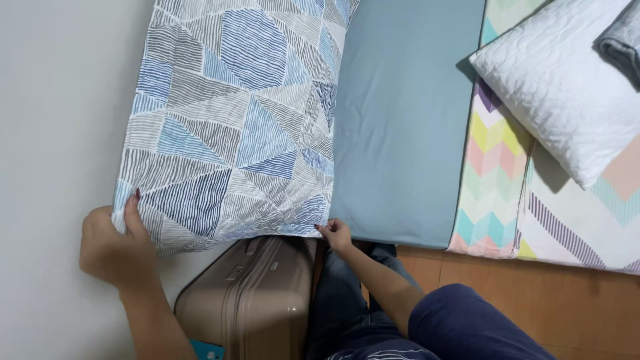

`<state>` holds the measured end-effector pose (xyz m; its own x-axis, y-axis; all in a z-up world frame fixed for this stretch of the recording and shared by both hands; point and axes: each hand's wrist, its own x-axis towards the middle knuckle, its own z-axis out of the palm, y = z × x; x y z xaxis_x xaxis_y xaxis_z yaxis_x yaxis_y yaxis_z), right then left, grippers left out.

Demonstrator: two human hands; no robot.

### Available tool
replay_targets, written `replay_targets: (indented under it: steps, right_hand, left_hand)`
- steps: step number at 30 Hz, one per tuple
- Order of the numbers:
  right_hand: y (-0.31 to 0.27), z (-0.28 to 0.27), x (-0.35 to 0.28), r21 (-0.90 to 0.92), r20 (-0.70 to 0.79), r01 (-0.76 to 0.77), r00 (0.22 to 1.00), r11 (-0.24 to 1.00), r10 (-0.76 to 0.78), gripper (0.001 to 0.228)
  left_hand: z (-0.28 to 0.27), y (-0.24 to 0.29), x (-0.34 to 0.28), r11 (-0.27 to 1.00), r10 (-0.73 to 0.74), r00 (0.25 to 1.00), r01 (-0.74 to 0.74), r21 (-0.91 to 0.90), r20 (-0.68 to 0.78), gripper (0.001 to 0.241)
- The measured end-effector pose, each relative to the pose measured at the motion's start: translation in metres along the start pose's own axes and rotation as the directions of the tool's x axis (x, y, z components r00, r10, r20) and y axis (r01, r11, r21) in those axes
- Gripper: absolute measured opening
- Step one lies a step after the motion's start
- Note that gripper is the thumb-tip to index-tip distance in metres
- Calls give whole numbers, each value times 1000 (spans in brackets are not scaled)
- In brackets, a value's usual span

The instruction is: The person removes a pillowcase from a pillow and places it on the bed. They then use a colorful feather duster to dust a white pillow on the bed. Finally, they place a gray pillowcase over the white pillow.

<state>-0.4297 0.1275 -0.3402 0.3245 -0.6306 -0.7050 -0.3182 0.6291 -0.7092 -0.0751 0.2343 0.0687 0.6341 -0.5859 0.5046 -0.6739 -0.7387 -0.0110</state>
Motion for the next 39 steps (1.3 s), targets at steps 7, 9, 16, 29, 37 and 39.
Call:
replay_targets:
  steps: [7, 9, 16, 29, 37, 39]
  right_hand:
    - [1, -29, -10, -251, 149, 156, 981, 955, -121, 30]
    - [13, -44, -12, -528, 271, 136, 963, 838, 14, 31]
    - [59, -197, -35, -679, 183, 29, 974, 734, 131, 35]
    - [35, -359, -135, 117, -360, -245, 893, 962, 271, 27]
    - [123, -400, -144, 473, -294, -172, 894, 864, 339, 26]
    - [118, -430, -141, 583, -325, -81, 889, 809, 323, 25]
  left_hand:
    - [-1, -7, 0, 994, 41, 998, -37, 104, -37, 23]
    - [-22, -1, 0, 992, 17, 997, -27, 124, 78, 19]
    - [-97, 49, -2, 983, -145, 987, 137, 125, 65, 16]
    - [33, 126, -13, 992, 81, 878, -27, -121, 471, 75]
    - [-12, 339, -12, 921, -246, 757, 378, -98, 606, 71]
    - [52, 356, -63, 901, 243, 891, -61, -430, 383, 70]
